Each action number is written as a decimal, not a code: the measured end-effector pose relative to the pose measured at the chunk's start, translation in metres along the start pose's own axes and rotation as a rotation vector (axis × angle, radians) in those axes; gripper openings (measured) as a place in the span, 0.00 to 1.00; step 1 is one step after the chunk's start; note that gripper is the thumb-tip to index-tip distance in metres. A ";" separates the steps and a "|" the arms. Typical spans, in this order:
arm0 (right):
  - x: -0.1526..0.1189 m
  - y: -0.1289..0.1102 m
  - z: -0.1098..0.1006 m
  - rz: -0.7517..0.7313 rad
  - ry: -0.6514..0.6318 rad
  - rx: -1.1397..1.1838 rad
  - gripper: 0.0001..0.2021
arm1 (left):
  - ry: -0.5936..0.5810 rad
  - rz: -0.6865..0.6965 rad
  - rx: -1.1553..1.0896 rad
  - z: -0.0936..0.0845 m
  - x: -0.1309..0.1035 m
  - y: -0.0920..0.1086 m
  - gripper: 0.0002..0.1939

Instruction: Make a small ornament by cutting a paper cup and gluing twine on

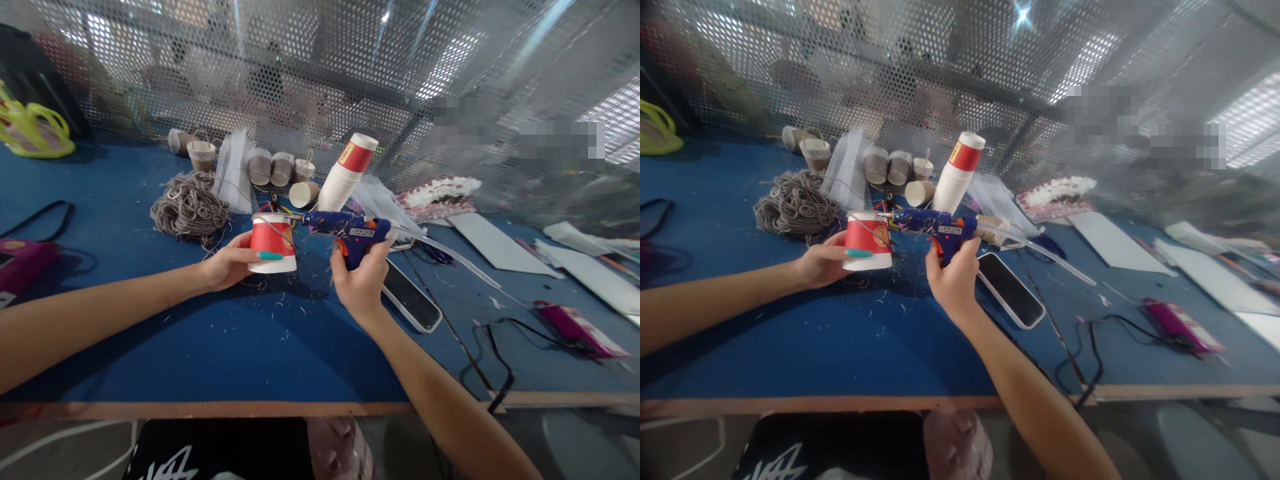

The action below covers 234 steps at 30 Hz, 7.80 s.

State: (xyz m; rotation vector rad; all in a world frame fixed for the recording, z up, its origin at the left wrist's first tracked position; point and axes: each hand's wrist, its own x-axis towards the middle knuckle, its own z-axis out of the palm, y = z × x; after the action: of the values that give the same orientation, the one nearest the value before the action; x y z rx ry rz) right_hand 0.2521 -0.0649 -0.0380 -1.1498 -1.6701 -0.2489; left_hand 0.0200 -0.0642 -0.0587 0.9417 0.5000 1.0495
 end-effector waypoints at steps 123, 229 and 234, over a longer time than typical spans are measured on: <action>0.000 -0.036 -0.027 0.011 -0.505 0.763 0.12 | 0.063 0.117 0.457 0.007 -0.004 -0.001 0.30; 0.003 -0.027 -0.007 -0.243 -0.146 0.339 0.16 | -0.109 0.048 0.297 0.001 -0.004 -0.003 0.30; 0.003 -0.027 -0.007 -0.225 -0.142 0.365 0.15 | -0.156 0.001 0.186 0.000 -0.005 -0.001 0.31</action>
State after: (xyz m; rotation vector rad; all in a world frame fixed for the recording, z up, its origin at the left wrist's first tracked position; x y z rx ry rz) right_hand 0.2359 -0.0818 -0.0229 -0.7213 -1.8788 0.0018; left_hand 0.0186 -0.0692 -0.0601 1.1787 0.4734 0.9326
